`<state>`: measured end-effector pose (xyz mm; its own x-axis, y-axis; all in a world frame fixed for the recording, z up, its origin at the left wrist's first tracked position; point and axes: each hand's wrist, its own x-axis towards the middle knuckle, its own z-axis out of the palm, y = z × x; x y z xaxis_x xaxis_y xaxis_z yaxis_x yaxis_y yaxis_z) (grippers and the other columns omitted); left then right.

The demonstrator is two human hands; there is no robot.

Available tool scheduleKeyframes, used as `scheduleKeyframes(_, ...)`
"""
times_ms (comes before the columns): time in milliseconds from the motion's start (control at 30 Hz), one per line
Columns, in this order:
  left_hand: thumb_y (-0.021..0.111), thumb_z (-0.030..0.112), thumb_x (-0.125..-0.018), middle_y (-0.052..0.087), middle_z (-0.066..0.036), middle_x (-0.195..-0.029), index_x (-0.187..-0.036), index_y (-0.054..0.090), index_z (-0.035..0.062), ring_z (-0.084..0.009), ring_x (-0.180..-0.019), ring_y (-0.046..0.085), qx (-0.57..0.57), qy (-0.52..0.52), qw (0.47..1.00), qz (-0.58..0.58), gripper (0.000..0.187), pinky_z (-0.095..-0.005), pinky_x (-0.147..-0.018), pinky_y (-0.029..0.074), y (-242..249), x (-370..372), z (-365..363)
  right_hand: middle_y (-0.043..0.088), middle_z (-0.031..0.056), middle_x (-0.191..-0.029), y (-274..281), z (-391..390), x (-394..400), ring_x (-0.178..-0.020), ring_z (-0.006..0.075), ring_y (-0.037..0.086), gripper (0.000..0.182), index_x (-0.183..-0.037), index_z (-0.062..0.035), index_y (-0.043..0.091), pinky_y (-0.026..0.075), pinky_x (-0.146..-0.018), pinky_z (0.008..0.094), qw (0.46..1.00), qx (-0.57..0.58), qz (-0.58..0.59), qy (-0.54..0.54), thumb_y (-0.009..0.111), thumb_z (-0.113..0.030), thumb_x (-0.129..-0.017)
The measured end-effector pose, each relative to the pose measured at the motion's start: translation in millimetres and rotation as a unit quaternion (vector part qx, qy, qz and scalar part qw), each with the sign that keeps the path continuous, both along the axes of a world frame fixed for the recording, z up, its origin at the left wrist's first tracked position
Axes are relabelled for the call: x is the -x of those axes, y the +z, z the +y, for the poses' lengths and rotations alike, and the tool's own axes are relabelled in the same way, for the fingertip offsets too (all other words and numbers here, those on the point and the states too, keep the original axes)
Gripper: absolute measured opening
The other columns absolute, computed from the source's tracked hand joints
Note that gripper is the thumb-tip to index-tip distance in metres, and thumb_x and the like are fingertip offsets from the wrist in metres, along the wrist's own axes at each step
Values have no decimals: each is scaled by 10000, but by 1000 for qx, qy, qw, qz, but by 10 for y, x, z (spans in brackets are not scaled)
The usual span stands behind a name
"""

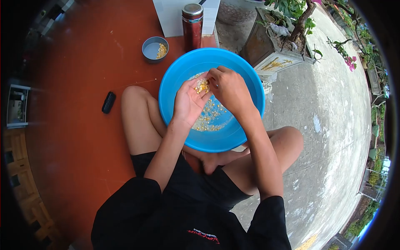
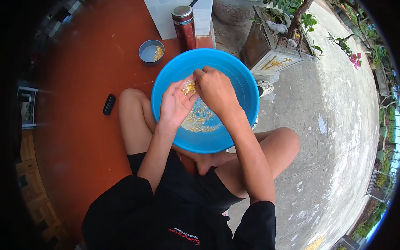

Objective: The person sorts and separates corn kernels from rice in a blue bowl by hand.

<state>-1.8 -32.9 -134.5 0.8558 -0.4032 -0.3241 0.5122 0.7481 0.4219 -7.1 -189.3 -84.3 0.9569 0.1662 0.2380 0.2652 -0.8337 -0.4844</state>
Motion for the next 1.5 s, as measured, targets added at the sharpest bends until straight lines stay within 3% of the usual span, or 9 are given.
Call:
scheduleKeyframes(100,497,248,-1093,543,-230,-1557,-1525,451,-122,-304,-1433,555,2,1,1000,-11,570,-451,-1278,418,112,11,12,764,149,-948,-20,-126,-68,-828,290,755,87,-981,4,720,609,-770,406,971,-232,46,-27,681,7,-903)
scheduleKeyframes(267,479,206,-1099,473,-273,-1623,-1570,381,-137,-343,-1527,470,80,-27,996,-8,591,-474,-1326,361,96,-27,65,694,77,-946,67,-300,-88,-822,165,675,65,-1001,-28,644,589,-799,328,706,-673,207,-76,584,-41,-980)
scheduleKeyframes(433,476,205,-1100,456,-287,-1635,-1582,357,-150,-343,-1542,456,83,-20,996,-9,610,-472,-1324,362,120,-18,73,629,74,-930,-45,-257,-52,-811,145,569,101,-1018,-36,604,522,-779,335,543,-809,221,44,517,-83,-995)
scheduleKeyframes(533,476,205,-1099,447,-288,-1643,-1587,354,-146,-341,-1543,456,74,-22,997,-14,613,-473,-1323,363,142,-14,81,599,43,-832,-24,-216,-25,-713,150,525,151,-1000,-28,644,487,-695,328,564,-793,229,-3,528,-122,-1011)
scheduleKeyframes(667,467,233,-1094,490,-284,-1614,-1568,399,-141,-327,-1500,513,51,-8,998,-27,607,-453,-1304,393,145,-37,95,603,32,-664,9,-97,-7,-574,195,556,153,-968,-3,731,479,-591,384,906,-384,142,-106,674,-145,-979)
scheduleKeyframes(767,465,232,-1094,490,-281,-1617,-1574,400,-132,-323,-1495,518,43,3,999,-29,606,-444,-1289,406,129,-63,127,626,108,-658,74,-1,92,-604,224,621,130,-991,-22,731,486,-600,408,970,-197,95,-107,739,-137,-931)
scheduleKeyframes(1100,472,242,-1092,512,-248,-1617,-1575,418,-114,-304,-1469,523,12,-12,999,-44,603,-429,-1271,406,128,-77,178,753,206,-835,144,69,160,-783,403,747,172,-1103,-99,740,572,-684,516,997,-56,44,-21,715,-197,-963)
scheduleKeyframes(1400,483,218,-1086,497,-233,-1632,-1588,393,-108,-300,-1464,526,58,-31,997,-36,605,-425,-1269,399,74,-95,195,765,204,-879,40,58,146,-810,404,748,140,-1045,-37,693,577,-713,512,999,-18,-7,31,697,-156,-972)
scheduleKeyframes(1500,483,219,-1096,513,-216,-1608,-1584,394,-105,-298,-1454,534,67,-26,997,-17,592,-433,-1260,416,40,-93,187,703,159,-756,40,98,109,-645,311,680,126,-972,-23,634,523,-607,430,978,-206,34,24,592,-138,-1002)
